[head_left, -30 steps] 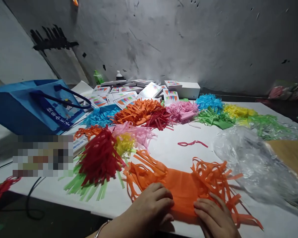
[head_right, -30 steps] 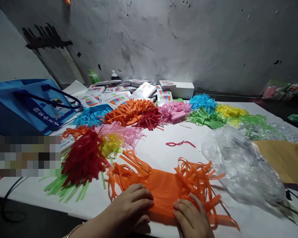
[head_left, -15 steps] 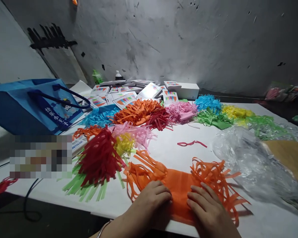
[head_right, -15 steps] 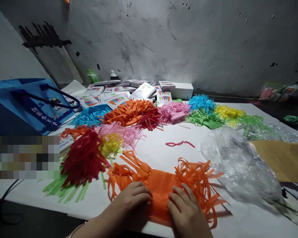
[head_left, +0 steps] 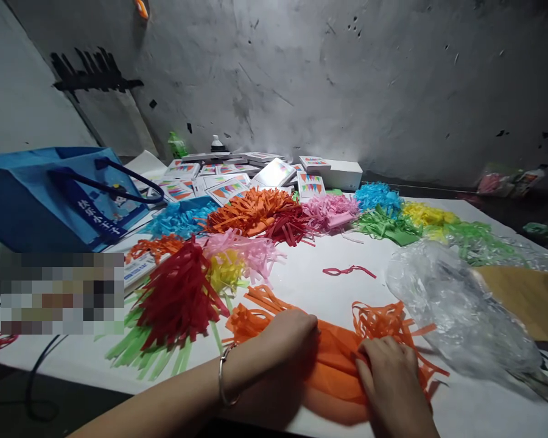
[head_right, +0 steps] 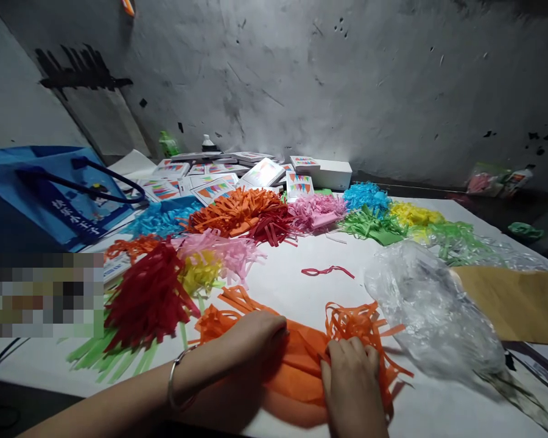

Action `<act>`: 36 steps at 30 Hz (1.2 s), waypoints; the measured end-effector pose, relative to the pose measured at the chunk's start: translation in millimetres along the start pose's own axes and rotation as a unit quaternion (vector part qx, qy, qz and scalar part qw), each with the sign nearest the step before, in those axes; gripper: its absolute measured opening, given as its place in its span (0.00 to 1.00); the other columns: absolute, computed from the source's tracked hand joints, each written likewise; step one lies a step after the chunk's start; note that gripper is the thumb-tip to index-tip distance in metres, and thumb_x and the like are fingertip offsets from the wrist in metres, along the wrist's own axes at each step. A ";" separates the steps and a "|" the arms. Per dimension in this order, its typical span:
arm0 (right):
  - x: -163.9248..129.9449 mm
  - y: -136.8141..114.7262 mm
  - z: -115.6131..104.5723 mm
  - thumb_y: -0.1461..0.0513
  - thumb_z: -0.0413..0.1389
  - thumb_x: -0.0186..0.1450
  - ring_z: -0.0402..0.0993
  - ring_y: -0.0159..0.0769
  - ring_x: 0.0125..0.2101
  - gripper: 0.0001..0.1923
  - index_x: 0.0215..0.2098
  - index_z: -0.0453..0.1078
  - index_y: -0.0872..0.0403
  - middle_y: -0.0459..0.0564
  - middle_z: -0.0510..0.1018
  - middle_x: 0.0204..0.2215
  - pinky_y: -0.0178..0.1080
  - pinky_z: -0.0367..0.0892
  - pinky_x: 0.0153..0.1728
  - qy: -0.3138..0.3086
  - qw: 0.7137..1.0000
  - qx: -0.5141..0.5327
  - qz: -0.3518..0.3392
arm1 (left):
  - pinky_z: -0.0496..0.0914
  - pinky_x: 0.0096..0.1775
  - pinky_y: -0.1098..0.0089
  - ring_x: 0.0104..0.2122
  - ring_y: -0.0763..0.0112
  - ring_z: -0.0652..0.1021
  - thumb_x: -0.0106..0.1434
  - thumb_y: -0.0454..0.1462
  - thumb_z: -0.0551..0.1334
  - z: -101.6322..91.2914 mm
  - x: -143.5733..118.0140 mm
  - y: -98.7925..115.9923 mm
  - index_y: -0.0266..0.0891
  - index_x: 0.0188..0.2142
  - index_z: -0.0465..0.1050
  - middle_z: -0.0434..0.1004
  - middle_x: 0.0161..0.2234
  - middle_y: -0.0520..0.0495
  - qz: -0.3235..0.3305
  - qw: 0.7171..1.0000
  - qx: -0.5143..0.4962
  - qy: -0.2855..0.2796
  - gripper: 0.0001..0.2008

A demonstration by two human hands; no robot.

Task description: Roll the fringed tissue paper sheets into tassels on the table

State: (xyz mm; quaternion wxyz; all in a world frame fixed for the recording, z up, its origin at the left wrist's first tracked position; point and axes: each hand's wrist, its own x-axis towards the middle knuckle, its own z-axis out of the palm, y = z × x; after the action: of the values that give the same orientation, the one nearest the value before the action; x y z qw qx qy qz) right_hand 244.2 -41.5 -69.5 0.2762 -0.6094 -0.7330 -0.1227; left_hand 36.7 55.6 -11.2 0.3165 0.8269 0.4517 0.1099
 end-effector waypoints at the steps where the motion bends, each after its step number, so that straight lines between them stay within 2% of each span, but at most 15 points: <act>1: 1.8 -2.5 -0.2 0.66 0.49 0.66 0.69 0.47 0.30 0.08 0.31 0.62 0.47 0.48 0.74 0.25 0.48 0.54 0.36 0.015 0.999 -0.025 0.015 | 0.66 0.35 0.61 0.27 0.57 0.76 0.58 0.32 0.58 -1.5 2.0 2.3 0.35 0.23 0.76 0.78 0.24 0.39 -0.005 0.999 0.035 -0.011 0.10; 5: 6.3 1.7 -6.3 0.70 0.47 0.63 0.72 0.53 0.36 0.11 0.41 0.64 0.50 0.54 0.77 0.31 0.55 0.55 0.42 0.037 0.991 -0.124 0.043 | 0.66 0.33 0.61 0.30 0.51 0.80 0.62 0.32 0.55 -6.1 3.3 10.7 0.33 0.30 0.81 0.82 0.29 0.32 -0.013 0.990 0.134 -0.037 0.14; 10: -12.3 63.5 -24.9 0.67 0.49 0.56 0.75 0.50 0.30 0.15 0.42 0.65 0.50 0.52 0.80 0.31 0.52 0.57 0.34 0.082 0.974 -0.202 -0.062 | 0.64 0.31 0.64 0.30 0.53 0.80 0.64 0.32 0.54 -7.2 1.8 12.7 0.34 0.33 0.82 0.83 0.31 0.34 -0.011 0.982 0.182 -0.042 0.16; 13: -25.0 93.1 -54.8 0.62 0.48 0.58 0.77 0.53 0.32 0.16 0.45 0.67 0.52 0.58 0.80 0.36 0.56 0.61 0.34 0.106 0.958 -0.266 -0.018 | 0.63 0.30 0.65 0.29 0.56 0.80 0.64 0.33 0.55 -6.9 2.8 10.5 0.37 0.31 0.81 0.83 0.30 0.37 -0.007 0.980 0.194 -0.046 0.14; 16: -21.8 84.4 -85.5 0.59 0.46 0.66 0.77 0.57 0.33 0.16 0.45 0.69 0.56 0.64 0.80 0.40 0.58 0.65 0.35 0.129 0.951 -0.280 0.024 | 0.63 0.31 0.65 0.30 0.55 0.80 0.65 0.33 0.54 -6.4 4.1 9.4 0.37 0.33 0.81 0.83 0.32 0.36 -0.004 0.979 0.201 -0.042 0.15; 18: -11.5 58.0 -91.3 0.60 0.48 0.69 0.77 0.56 0.38 0.15 0.49 0.69 0.59 0.64 0.79 0.43 0.56 0.68 0.40 0.143 0.962 -0.234 -0.010 | 0.62 0.30 0.64 0.30 0.55 0.80 0.65 0.34 0.54 -5.8 4.5 9.6 0.36 0.33 0.81 0.84 0.33 0.36 -0.006 0.978 0.203 -0.043 0.15; 20: 0.2 24.0 -79.5 0.68 0.49 0.68 0.75 0.49 0.47 0.17 0.55 0.67 0.60 0.60 0.78 0.48 0.48 0.68 0.50 0.128 0.979 -0.105 -0.116 | 0.62 0.30 0.65 0.30 0.56 0.79 0.65 0.35 0.55 -5.0 4.5 9.8 0.36 0.33 0.80 0.84 0.33 0.37 -0.006 0.978 0.204 -0.043 0.14; 21: 5.3 7.3 -68.3 0.71 0.45 0.68 0.74 0.47 0.51 0.20 0.55 0.68 0.59 0.58 0.78 0.49 0.46 0.67 0.52 0.120 0.980 -0.037 -0.152 | 0.61 0.30 0.65 0.30 0.56 0.79 0.66 0.35 0.55 -4.5 4.4 9.7 0.37 0.33 0.80 0.83 0.33 0.37 -0.006 0.978 0.205 -0.042 0.14; 22: 9.3 -7.4 -55.0 0.73 0.43 0.67 0.74 0.45 0.50 0.21 0.52 0.70 0.56 0.55 0.80 0.47 0.45 0.67 0.53 0.122 0.978 0.008 -0.170 | 0.61 0.30 0.65 0.30 0.57 0.79 0.66 0.35 0.55 -3.9 4.5 9.3 0.37 0.33 0.80 0.83 0.32 0.37 -0.005 0.978 0.206 -0.040 0.14; 24: 13.8 -27.2 -28.9 0.75 0.45 0.65 0.77 0.42 0.45 0.20 0.45 0.73 0.55 0.51 0.82 0.43 0.42 0.70 0.51 0.117 0.980 0.061 -0.150 | 0.60 0.29 0.65 0.29 0.57 0.78 0.67 0.36 0.55 -2.7 4.8 7.5 0.37 0.32 0.79 0.83 0.31 0.38 -0.006 0.977 0.208 -0.033 0.14; 26: 14.2 -32.2 -10.9 0.72 0.50 0.63 0.79 0.44 0.42 0.16 0.43 0.75 0.55 0.51 0.82 0.41 0.43 0.74 0.48 0.047 0.987 0.087 -0.126 | 0.59 0.29 0.65 0.28 0.57 0.78 0.67 0.36 0.55 -2.0 5.0 4.6 0.37 0.30 0.78 0.82 0.30 0.39 -0.012 0.977 0.213 -0.024 0.14; 28: 11.6 -25.7 -3.9 0.70 0.54 0.62 0.80 0.47 0.43 0.15 0.45 0.76 0.55 0.51 0.83 0.43 0.47 0.77 0.47 -0.008 0.990 0.088 -0.114 | 0.60 0.29 0.65 0.29 0.58 0.78 0.67 0.34 0.55 -2.3 3.7 1.5 0.37 0.29 0.77 0.81 0.30 0.40 -0.017 0.975 0.220 -0.009 0.13; 31: 6.2 -9.2 -5.7 0.65 0.57 0.66 0.80 0.48 0.46 0.14 0.50 0.74 0.55 0.52 0.82 0.48 0.48 0.78 0.46 -0.024 0.987 0.067 -0.143 | 0.64 0.37 0.63 0.37 0.57 0.78 0.68 0.31 0.55 -3.5 -2.6 -2.7 0.37 0.38 0.76 0.81 0.38 0.40 -0.002 0.973 0.229 0.020 0.10; 34: 0.8 -0.8 -7.6 0.61 0.54 0.72 0.79 0.44 0.49 0.10 0.49 0.73 0.52 0.50 0.81 0.50 0.44 0.77 0.48 -0.009 0.983 0.081 -0.165 | 0.61 0.50 0.58 0.48 0.57 0.73 0.68 0.33 0.59 -0.3 -9.9 -8.8 0.41 0.46 0.72 0.77 0.50 0.43 0.133 0.954 0.262 0.066 0.08; 36: -4.1 -2.3 -5.6 0.62 0.52 0.73 0.76 0.43 0.53 0.09 0.46 0.73 0.50 0.49 0.79 0.52 0.46 0.71 0.55 0.007 0.984 0.094 -0.150 | 0.59 0.49 0.58 0.45 0.60 0.73 0.67 0.37 0.63 5.2 -12.2 -15.0 0.42 0.42 0.72 0.77 0.45 0.47 0.261 0.915 0.298 0.081 0.05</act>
State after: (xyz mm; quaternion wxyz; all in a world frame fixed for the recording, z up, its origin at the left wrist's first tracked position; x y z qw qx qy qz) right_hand 243.9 -48.3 -66.8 0.3160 -0.4633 -0.8222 -0.0973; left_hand 22.1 49.3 -23.3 -0.0220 0.9594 0.2561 0.1159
